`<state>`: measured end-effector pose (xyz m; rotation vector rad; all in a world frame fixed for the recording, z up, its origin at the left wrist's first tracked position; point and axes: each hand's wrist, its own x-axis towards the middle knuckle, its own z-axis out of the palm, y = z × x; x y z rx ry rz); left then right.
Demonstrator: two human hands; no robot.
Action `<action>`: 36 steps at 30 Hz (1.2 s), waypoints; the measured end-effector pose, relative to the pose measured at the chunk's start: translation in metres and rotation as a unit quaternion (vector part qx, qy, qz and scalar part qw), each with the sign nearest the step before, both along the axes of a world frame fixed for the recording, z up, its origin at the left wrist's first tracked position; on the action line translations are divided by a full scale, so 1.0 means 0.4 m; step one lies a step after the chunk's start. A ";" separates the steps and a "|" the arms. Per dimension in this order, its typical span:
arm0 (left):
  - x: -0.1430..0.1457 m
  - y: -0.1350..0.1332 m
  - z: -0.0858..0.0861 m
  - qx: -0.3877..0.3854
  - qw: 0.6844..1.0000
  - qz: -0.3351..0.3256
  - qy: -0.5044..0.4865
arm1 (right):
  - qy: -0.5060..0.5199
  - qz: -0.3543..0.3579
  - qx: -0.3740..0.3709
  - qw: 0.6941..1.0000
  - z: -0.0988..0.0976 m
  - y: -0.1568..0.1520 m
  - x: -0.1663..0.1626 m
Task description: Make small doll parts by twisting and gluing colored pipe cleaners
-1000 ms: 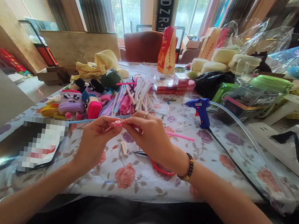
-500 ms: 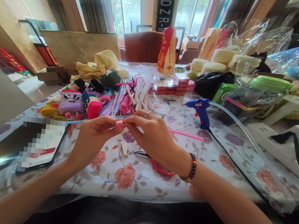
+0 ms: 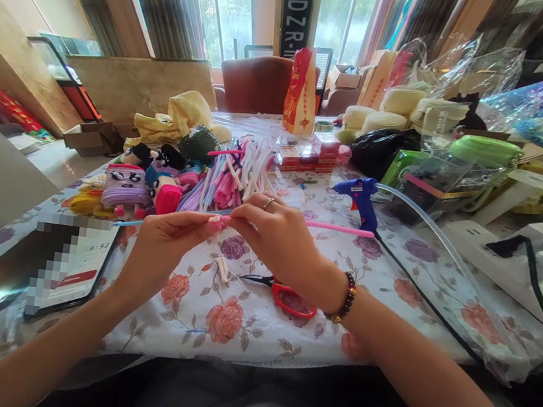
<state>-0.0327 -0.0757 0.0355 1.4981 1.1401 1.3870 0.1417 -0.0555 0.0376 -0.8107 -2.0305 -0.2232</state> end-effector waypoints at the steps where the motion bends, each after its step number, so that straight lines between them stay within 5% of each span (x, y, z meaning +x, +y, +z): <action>1: -0.001 0.000 0.001 0.000 1.000 0.001 0.008 | -0.002 0.005 0.006 1.000 0.000 0.001 0.001; 7: -0.005 -0.004 0.004 0.015 0.999 0.012 0.032 | 0.004 0.031 0.038 0.999 0.000 0.005 0.001; 16: -0.020 0.001 0.017 -0.001 0.995 -0.064 0.075 | -0.027 0.033 0.075 0.996 -0.004 0.004 0.009; 36: -0.016 0.003 -0.006 0.121 0.987 0.029 0.100 | -0.030 0.064 0.082 0.994 -0.025 -0.005 -0.002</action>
